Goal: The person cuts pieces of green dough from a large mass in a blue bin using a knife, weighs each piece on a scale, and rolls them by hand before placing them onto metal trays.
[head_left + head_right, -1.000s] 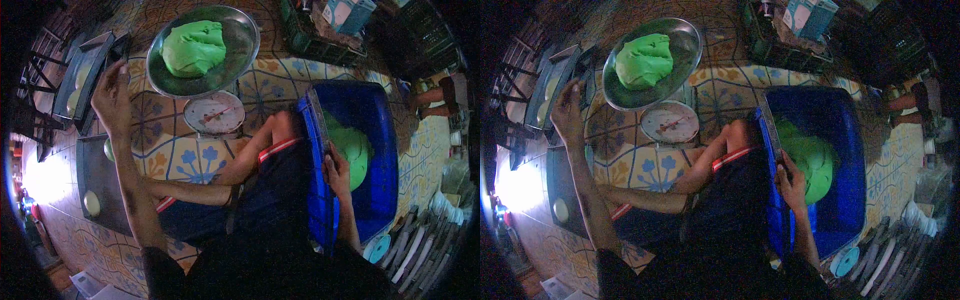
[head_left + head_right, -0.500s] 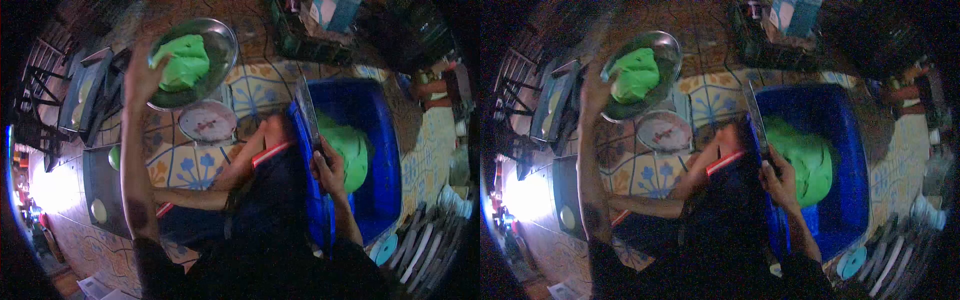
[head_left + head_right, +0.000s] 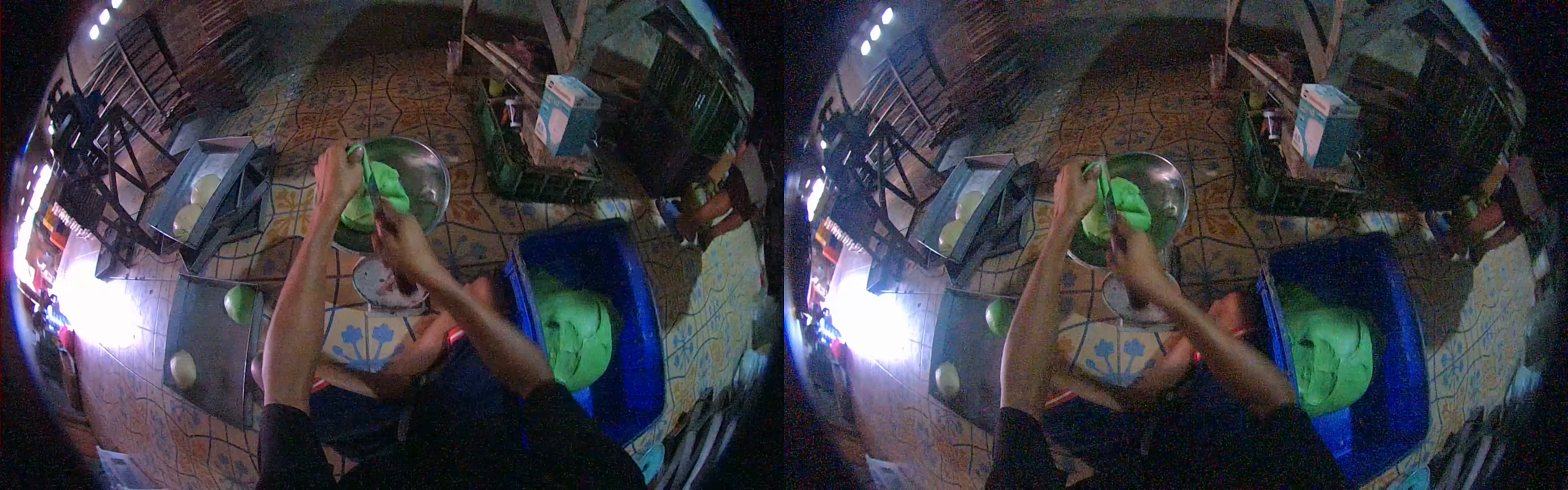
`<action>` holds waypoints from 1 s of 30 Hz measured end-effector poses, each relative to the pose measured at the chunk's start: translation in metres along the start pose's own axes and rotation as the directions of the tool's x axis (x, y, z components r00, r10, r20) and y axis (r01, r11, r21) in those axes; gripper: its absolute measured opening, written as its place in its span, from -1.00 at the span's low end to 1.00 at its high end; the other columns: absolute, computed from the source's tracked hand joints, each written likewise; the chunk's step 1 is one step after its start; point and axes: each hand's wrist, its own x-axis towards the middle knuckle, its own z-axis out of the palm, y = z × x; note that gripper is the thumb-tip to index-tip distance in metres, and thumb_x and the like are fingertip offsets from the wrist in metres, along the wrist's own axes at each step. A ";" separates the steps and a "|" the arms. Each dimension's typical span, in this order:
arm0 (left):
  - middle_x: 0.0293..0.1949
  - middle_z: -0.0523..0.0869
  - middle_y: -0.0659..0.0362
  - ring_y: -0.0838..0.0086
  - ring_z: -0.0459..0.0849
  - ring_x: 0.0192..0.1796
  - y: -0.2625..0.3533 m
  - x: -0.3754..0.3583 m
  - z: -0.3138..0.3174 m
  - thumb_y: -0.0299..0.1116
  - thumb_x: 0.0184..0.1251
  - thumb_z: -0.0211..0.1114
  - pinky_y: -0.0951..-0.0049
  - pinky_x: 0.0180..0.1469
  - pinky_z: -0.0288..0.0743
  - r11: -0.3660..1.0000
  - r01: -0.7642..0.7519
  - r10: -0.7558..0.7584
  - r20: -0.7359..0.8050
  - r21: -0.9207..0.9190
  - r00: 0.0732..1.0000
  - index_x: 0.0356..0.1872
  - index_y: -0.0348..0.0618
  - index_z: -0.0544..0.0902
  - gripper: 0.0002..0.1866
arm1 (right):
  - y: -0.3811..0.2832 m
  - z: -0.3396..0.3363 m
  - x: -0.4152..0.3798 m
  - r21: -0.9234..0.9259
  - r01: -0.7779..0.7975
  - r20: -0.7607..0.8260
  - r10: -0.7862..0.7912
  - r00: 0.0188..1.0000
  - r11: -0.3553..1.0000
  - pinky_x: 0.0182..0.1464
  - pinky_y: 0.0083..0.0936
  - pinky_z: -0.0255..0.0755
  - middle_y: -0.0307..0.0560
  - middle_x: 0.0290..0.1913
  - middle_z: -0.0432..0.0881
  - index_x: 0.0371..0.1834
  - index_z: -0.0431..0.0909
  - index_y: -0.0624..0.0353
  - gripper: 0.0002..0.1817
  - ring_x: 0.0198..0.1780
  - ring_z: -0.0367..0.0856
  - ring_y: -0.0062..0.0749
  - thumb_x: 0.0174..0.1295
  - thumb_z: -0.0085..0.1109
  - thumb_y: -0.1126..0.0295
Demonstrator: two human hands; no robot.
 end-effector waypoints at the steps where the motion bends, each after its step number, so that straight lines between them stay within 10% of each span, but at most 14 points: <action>1: -0.35 0.64 -0.12 -0.03 0.59 -0.23 -0.003 0.004 0.002 -0.30 0.19 0.22 0.12 -0.24 0.40 0.999 0.034 -0.034 -0.034 -0.017 0.999 -0.26 -0.25 0.58 -0.78 | 0.002 0.003 -0.019 0.047 0.035 -0.007 -0.035 0.999 0.998 -0.62 -0.56 0.26 -0.24 -0.57 0.43 -0.07 0.40 0.25 -0.73 -0.61 0.37 -0.61 0.36 -0.08 0.27; 4: -0.43 0.62 -0.07 0.08 0.57 -0.39 -0.011 0.010 0.017 -0.34 0.19 0.22 0.20 -0.33 0.38 0.953 -0.010 0.014 0.011 -0.303 1.000 -0.28 -0.27 0.58 -0.81 | 0.016 0.007 -0.040 -0.111 0.282 -0.037 -0.288 0.957 0.953 -0.62 -0.57 0.27 -0.23 -0.58 0.42 -0.08 0.40 0.24 -0.74 -0.62 0.36 -0.61 0.37 -0.10 0.26; 10: -0.55 0.49 0.21 0.58 0.38 -0.52 0.048 -0.005 -0.035 -0.33 0.31 0.11 0.47 -0.49 0.26 0.856 -0.099 0.081 -0.058 -0.508 0.995 -0.37 -0.28 0.54 -0.81 | -0.012 0.026 0.048 0.196 0.083 0.095 -0.103 0.990 0.977 -0.70 -0.62 0.21 -0.20 -0.59 0.41 -0.09 0.37 0.25 -0.81 -0.70 0.28 -0.63 0.36 -0.13 0.38; 14: -0.52 0.46 0.30 0.57 0.41 -0.53 0.048 -0.001 -0.060 -0.33 0.34 0.09 0.54 -0.48 0.31 0.445 -0.019 -0.195 -0.118 -0.895 0.974 -0.31 -0.21 0.52 -0.85 | 0.025 0.003 -0.047 -0.082 0.142 0.454 -0.090 0.886 0.986 -0.48 -0.67 0.31 -0.31 -0.52 0.41 0.18 0.30 0.19 -0.67 -0.52 0.32 -0.70 0.40 -0.19 0.38; 17: -0.43 0.48 0.22 0.52 0.45 -0.46 0.068 -0.003 -0.084 -0.28 0.34 0.10 0.51 -0.39 0.35 0.368 -0.198 -0.091 -0.247 -0.908 0.965 -0.25 -0.19 0.49 -0.82 | 0.039 -0.028 -0.139 -0.099 0.070 0.479 -0.014 0.878 0.993 -0.34 -0.71 0.32 -0.38 -0.42 0.41 0.32 0.19 0.14 -0.56 -0.42 0.32 -0.70 0.39 -0.14 0.35; 19: -0.32 0.49 0.14 0.40 0.48 -0.36 0.082 -0.017 -0.099 -0.25 0.33 0.10 0.39 -0.28 0.36 0.400 -0.349 -0.034 -0.394 -0.847 0.918 -0.19 -0.19 0.48 -0.78 | 0.058 -0.079 -0.169 -0.352 0.368 0.400 -0.216 0.890 0.861 -0.32 -0.71 0.33 -0.38 -0.41 0.41 0.34 0.17 0.12 -0.52 -0.40 0.35 -0.70 0.37 -0.08 0.33; 23: -0.13 0.45 0.05 0.22 0.48 -0.21 0.125 -0.094 -0.074 -0.19 0.32 0.07 0.18 -0.08 0.23 0.526 -0.423 0.059 -0.465 -0.738 0.883 -0.05 -0.19 0.45 -0.68 | 0.042 -0.191 -0.237 -0.327 -0.083 -0.314 -0.026 0.949 0.941 -0.51 -0.72 0.25 -0.35 -0.48 0.41 0.33 0.21 0.12 -0.51 -0.54 0.32 -0.72 0.34 -0.04 0.29; 27: 0.06 0.41 -0.03 0.04 0.49 -0.06 0.200 -0.182 0.021 -0.13 0.32 0.03 -0.04 0.11 0.10 0.607 -0.394 0.472 -0.086 -0.690 0.877 0.08 -0.19 0.42 -0.58 | 0.066 -0.275 -0.311 -0.361 -0.262 -0.800 -0.154 0.579 0.895 -0.66 -0.69 0.14 -0.36 -0.58 0.37 0.32 0.22 0.14 -0.53 -0.66 0.24 -0.73 0.35 -0.07 0.34; 30: 0.20 0.38 -0.09 -0.09 0.49 0.06 0.247 -0.262 0.118 -0.08 0.32 0.01 -0.20 0.25 0.01 0.663 -0.600 0.746 0.338 -0.447 0.573 0.18 -0.19 0.40 -0.49 | 0.107 -0.309 -0.354 -0.339 -0.370 -0.877 -0.149 0.456 0.865 -0.63 -0.69 0.18 -0.35 -0.59 0.38 0.31 0.24 0.15 -0.54 -0.63 0.25 -0.74 0.34 -0.08 0.37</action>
